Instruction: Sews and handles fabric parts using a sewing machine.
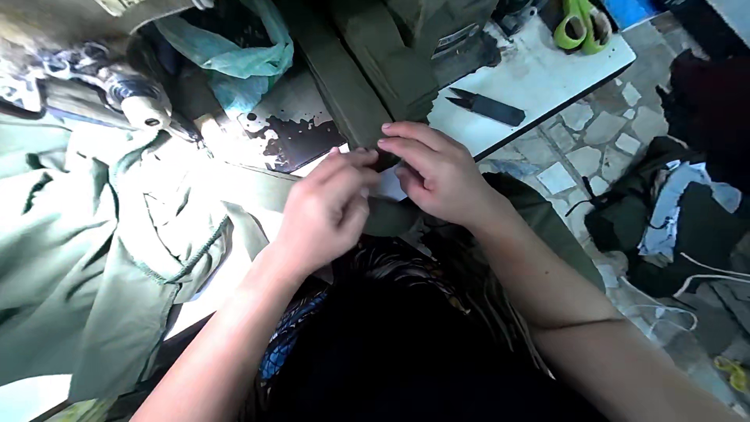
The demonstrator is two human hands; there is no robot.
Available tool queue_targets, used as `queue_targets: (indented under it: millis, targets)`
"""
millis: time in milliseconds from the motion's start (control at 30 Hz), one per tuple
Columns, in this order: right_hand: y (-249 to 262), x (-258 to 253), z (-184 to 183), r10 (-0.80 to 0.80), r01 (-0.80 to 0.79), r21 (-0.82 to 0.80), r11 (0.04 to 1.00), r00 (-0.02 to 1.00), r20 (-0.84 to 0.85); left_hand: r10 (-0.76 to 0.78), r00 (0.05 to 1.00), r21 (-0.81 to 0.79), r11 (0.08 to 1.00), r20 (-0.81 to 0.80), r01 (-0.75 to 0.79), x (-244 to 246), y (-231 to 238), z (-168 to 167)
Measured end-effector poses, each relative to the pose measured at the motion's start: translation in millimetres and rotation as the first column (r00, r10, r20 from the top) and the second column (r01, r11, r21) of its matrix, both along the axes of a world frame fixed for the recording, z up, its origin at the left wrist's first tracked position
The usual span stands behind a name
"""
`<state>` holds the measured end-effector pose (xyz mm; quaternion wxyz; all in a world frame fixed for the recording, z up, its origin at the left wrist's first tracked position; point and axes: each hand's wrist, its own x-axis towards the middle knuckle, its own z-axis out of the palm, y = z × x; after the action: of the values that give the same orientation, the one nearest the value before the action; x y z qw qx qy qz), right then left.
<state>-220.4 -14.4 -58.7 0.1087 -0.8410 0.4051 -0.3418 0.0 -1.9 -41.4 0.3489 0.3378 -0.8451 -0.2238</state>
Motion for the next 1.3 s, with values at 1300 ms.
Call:
queue_targets:
  millis: [1300]
  targets:
    - [-10.1, 10.5, 1.6, -0.15, 0.146, -0.258, 0.955, 0.989, 0.005, 0.119, 0.944, -0.069, 0.992, 0.307, -0.103, 5.9, -18.2, -24.1]
